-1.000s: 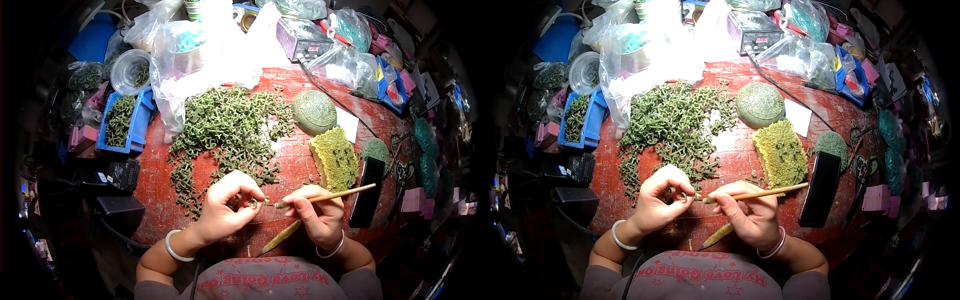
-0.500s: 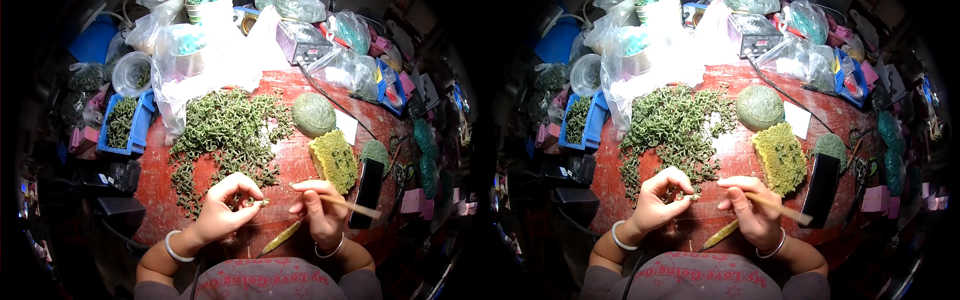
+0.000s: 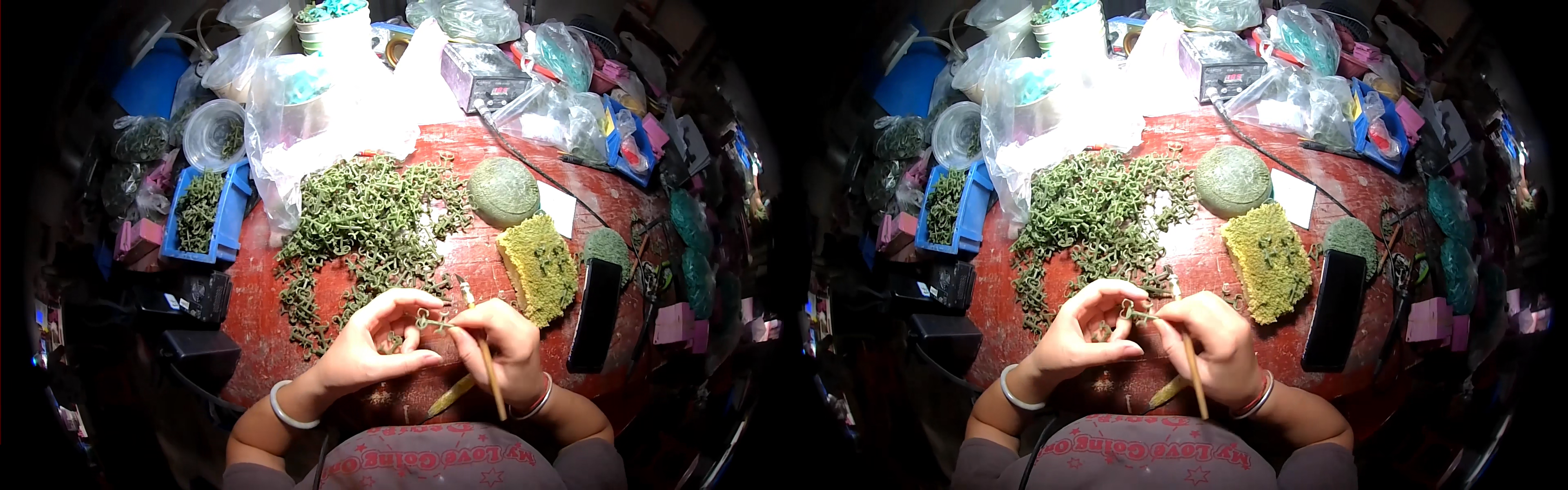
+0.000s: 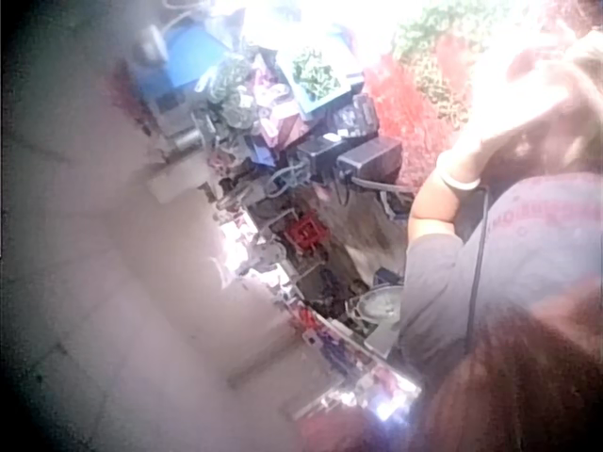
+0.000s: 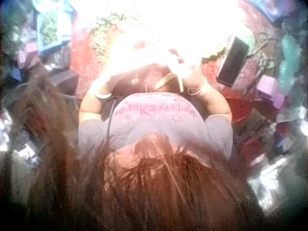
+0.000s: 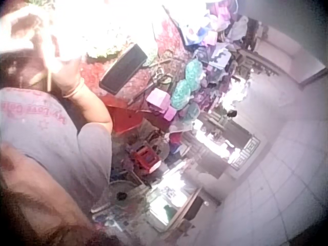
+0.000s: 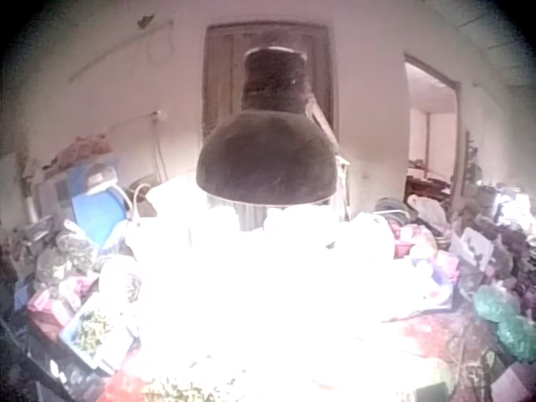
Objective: The person attaches small green leaf components to a central stem by hand, using a thin wooden stick to position the pieces on a cluttered workshop table.
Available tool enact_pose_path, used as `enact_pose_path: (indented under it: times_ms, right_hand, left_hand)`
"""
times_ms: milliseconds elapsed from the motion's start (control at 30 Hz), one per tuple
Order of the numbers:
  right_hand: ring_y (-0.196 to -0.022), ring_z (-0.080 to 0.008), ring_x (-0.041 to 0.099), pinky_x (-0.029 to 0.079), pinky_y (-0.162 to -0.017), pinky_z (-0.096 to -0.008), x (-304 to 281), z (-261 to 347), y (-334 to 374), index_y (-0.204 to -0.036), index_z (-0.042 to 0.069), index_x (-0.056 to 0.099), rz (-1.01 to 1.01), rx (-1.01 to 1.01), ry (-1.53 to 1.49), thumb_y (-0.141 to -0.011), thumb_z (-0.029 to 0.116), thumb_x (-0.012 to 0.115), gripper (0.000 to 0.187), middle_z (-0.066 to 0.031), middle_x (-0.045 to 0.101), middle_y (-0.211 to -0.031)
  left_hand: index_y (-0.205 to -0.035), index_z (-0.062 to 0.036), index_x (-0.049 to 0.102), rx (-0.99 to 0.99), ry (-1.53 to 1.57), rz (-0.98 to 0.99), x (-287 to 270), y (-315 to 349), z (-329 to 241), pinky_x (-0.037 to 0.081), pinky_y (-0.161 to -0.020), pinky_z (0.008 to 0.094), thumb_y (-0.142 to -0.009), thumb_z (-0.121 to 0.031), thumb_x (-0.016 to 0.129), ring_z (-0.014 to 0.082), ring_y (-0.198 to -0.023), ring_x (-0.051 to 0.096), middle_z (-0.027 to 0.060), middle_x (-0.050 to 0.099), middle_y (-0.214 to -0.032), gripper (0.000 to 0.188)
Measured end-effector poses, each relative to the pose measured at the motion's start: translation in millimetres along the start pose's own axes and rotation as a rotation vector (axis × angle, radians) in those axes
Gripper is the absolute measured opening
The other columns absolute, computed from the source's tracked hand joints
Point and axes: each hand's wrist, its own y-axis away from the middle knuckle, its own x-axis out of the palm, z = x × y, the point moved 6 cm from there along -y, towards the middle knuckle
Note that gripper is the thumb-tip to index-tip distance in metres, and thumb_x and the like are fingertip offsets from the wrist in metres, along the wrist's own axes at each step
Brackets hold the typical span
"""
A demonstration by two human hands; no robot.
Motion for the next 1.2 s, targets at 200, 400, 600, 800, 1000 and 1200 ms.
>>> enact_pose_path:
  times_ms: [200,400,600,800,1000,1200]
  right_hand:
    - [-0.073,-0.0190,0.066,0.052,-0.065,-0.0295,2,-11,0,-0.092,-0.001,0.068,0.134,0.184,-0.110,-0.086,0.001,0.070,0.007,-0.0115,0.067,-0.086]
    - [-0.077,-0.0197,0.067,0.053,-0.069,-0.0298,5,-13,1,-0.094,-0.001,0.068,0.160,0.150,-0.166,-0.087,0.001,0.070,0.008,-0.0122,0.068,-0.089]
    - [-0.080,-0.0195,0.068,0.053,-0.072,-0.0306,7,-20,4,-0.100,-0.002,0.067,0.163,0.172,-0.154,-0.090,0.005,0.068,0.012,-0.0131,0.068,-0.092]
    - [-0.079,-0.0190,0.062,0.051,-0.071,-0.0311,-5,-10,2,-0.119,-0.002,0.060,-0.021,0.166,-0.379,-0.098,0.022,0.061,0.032,-0.0131,0.067,-0.093]
    - [-0.062,-0.0190,0.059,0.046,-0.056,-0.0280,-10,10,-3,-0.098,-0.001,0.070,-0.003,-0.135,-0.117,-0.079,-0.007,0.067,0.020,-0.0101,0.067,-0.078]
    - [-0.058,-0.0164,0.057,0.044,-0.053,-0.0283,-12,0,4,-0.098,-0.001,0.071,-0.059,-0.021,-0.127,-0.084,-0.005,0.067,0.016,-0.0097,0.067,-0.075]
  left_hand:
    - [-0.120,0.0008,0.063,0.109,-0.182,-0.052,-5,-3,1,0.047,-0.074,0.0236,-0.085,0.008,0.069,0.0090,-0.084,0.057,0.0095,0.063,-0.120,0.036]
    - [-0.112,0.0030,0.065,0.054,-0.017,-0.077,-5,-2,4,0.051,-0.091,0.0309,-0.088,0.009,0.065,0.0175,-0.104,0.063,0.0117,0.065,-0.113,0.025]
    - [-0.109,0.0025,0.065,0.164,-0.057,-0.073,-6,-3,2,0.051,-0.088,0.0300,-0.088,0.008,0.066,0.0159,-0.099,0.063,0.0104,0.064,-0.111,0.022]
    - [-0.106,0.0007,0.065,0.164,-0.241,-0.128,-10,-2,-2,0.050,-0.081,0.0251,-0.087,0.007,0.067,0.0121,-0.091,0.060,0.0073,0.061,-0.107,0.020]
    - [-0.105,0.0001,0.066,0.231,-0.272,-0.149,-11,-2,-3,0.049,-0.080,0.0242,-0.086,0.008,0.068,0.0118,-0.091,0.059,0.0077,0.061,-0.106,0.021]
    - [-0.104,0.0000,0.066,0.192,-0.284,-0.173,-10,-1,-5,0.049,-0.079,0.0240,-0.086,0.008,0.068,0.0113,-0.091,0.058,0.0080,0.061,-0.107,0.021]
